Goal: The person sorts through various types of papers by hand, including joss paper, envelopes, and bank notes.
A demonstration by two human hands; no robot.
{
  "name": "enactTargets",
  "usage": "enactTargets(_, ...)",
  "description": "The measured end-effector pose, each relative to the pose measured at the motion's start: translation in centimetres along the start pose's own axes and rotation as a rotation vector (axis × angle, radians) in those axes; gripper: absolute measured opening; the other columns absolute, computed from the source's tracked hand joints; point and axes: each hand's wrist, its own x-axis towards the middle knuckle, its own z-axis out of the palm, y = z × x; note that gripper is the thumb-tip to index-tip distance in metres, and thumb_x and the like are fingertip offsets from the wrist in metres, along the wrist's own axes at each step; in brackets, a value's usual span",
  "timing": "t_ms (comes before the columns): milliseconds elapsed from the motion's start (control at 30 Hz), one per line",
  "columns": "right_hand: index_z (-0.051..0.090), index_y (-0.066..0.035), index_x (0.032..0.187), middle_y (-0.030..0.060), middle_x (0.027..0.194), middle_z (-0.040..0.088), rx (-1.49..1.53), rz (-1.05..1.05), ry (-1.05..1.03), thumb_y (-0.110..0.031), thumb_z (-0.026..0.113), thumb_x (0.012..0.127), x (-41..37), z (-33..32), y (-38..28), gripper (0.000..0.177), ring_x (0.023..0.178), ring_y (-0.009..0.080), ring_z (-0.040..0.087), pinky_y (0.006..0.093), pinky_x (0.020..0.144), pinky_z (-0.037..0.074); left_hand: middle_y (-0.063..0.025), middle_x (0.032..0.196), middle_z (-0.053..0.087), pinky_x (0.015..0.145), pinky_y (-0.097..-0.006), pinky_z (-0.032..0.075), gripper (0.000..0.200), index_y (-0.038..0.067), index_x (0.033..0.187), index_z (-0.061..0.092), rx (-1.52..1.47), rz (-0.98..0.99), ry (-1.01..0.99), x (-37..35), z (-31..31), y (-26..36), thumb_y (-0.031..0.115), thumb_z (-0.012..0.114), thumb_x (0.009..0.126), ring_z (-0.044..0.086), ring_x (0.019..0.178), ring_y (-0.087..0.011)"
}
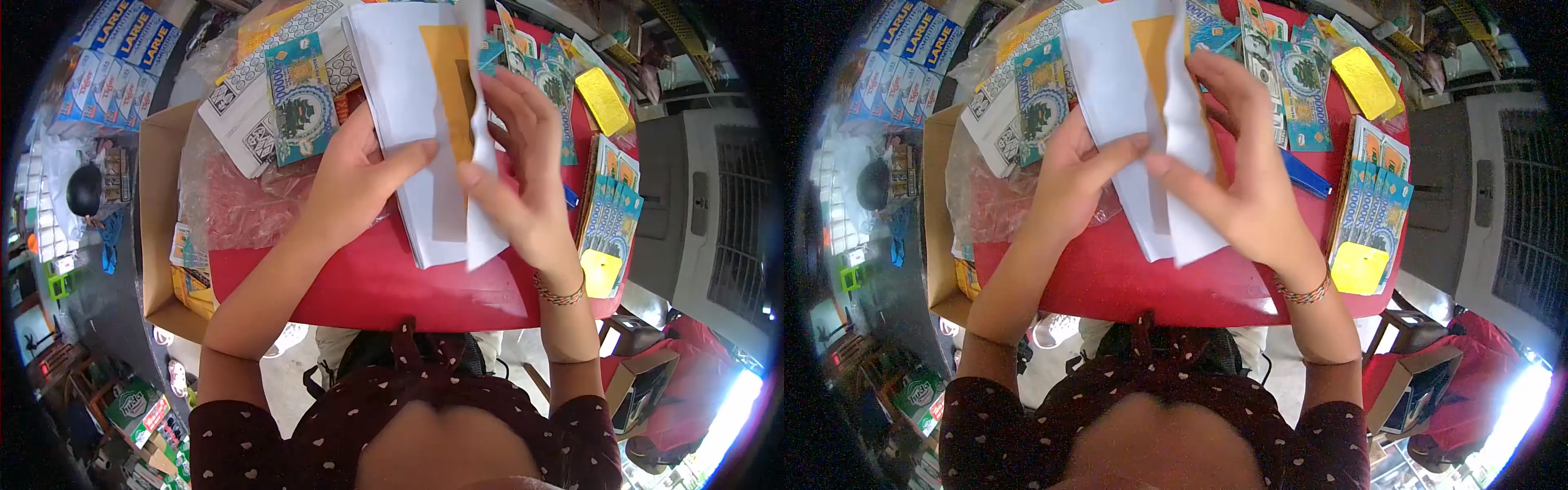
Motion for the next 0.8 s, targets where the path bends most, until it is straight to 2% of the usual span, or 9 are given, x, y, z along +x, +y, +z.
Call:
enactTargets(33,0.027,0.0,0.137,0.0181,0.138,0.037,-0.178,-0.096,-0.016,-0.013,0.079,0.073,-0.2,0.8,-0.2,0.084,0.127,0.0302,0.041,0.0394,0.107,0.034,-0.0095,0.116,0.059,0.087,-0.029,0.049,0.041,-0.002,0.124,0.047,0.046,0.029,-0.013,-0.2,0.1,-0.1,0.004,0.063,0.086,0.059,0.104,-0.0145)
enactTargets(233,0.029,0.0,0.137,0.0189,0.137,0.038,-0.231,-0.105,-0.017,-0.006,0.079,0.07,-0.3,1.1,0.8,0.084,0.126,0.0304,0.042,0.0383,0.106,0.035,-0.0103,0.116,0.059,0.086,-0.0282,0.05,0.044,-0.002,0.125,0.046,0.062,0.02,-0.022,0.1,0.0,-0.3,0.001,0.064,0.085,0.059,0.103,-0.0148)
enactTargets(367,0.029,0.0,0.137,0.0174,0.136,0.039,-0.22,-0.113,-0.004,-0.001,0.073,0.074,-0.1,0.9,1.0,0.077,0.127,0.0299,0.042,0.0374,0.105,0.035,-0.0105,0.115,0.06,0.085,-0.0289,0.05,0.044,-0.002,0.125,0.046,0.095,0.017,-0.011,0.1,-0.1,-0.4,0.004,0.065,0.085,0.059,0.103,-0.015)
enactTargets(500,0.029,0.0,0.136,0.016,0.136,0.04,-0.263,-0.146,0.079,0.003,0.065,0.079,0.2,0.2,0.9,0.068,0.127,0.0289,0.043,0.0366,0.104,0.036,-0.0103,0.114,0.06,0.087,-0.0299,0.049,0.043,-0.002,0.124,0.046,-0.134,-0.066,-0.009,0.0,-0.1,-0.2,0.004,0.062,0.085,0.059,0.104,-0.0152)
enactTargets(567,0.029,-0.002,0.137,0.0153,0.137,0.039,-0.209,-0.074,0.107,0.004,0.063,0.08,0.1,-0.2,0.8,0.067,0.125,0.0276,0.044,0.0368,0.103,0.037,-0.0101,0.114,0.06,0.088,-0.0302,0.048,0.043,-0.002,0.125,0.046,-0.202,-0.125,-0.023,0.0,-0.4,-0.3,0.003,0.06,0.084,0.059,0.104,-0.0153)
enactTargets(633,0.027,-0.003,0.138,0.0177,0.135,0.04,0.165,0.143,0.129,0.003,0.064,0.08,0.1,-0.2,0.3,0.068,0.125,0.0273,0.044,0.0374,0.102,0.037,-0.0097,0.115,0.059,0.09,-0.0299,0.047,0.045,-0.002,0.126,0.044,-0.089,-0.091,-0.036,-0.1,-0.5,-0.6,-0.002,0.056,0.083,0.059,0.104,-0.0154)
enactTargets(667,0.026,-0.005,0.139,0.0204,0.133,0.041,0.253,0.17,0.107,0.0,0.068,0.079,0.2,-0.2,-0.4,0.073,0.125,0.0267,0.043,0.0374,0.103,0.036,-0.0097,0.115,0.059,0.09,-0.0299,0.047,0.045,-0.002,0.126,0.044,-0.09,-0.09,-0.035,-0.1,-0.5,-0.6,-0.002,0.056,0.083,0.059,0.104,-0.0154)
enactTargets(767,0.026,-0.004,0.139,0.0226,0.13,0.043,0.025,0.01,0.039,-0.006,0.074,0.076,0.0,0.2,-0.4,0.079,0.124,0.0286,0.044,0.0376,0.103,0.038,-0.0089,0.114,0.059,0.09,-0.0299,0.047,0.045,-0.003,0.126,0.043,0.021,-0.021,-0.01,-0.2,-0.4,-0.8,-0.003,0.055,0.082,0.059,0.103,-0.0153)
enactTargets(800,0.018,-0.005,0.142,0.0213,0.14,0.035,-0.059,0.026,-0.039,-0.013,0.076,0.074,-0.2,0.2,-0.3,0.09,0.133,0.0315,0.035,0.0409,0.109,0.031,-0.0089,0.114,0.059,0.09,-0.0298,0.047,0.045,-0.002,0.126,0.043,0.051,0.011,-0.002,-0.1,-0.4,-0.9,-0.002,0.056,0.083,0.059,0.104,-0.0152)
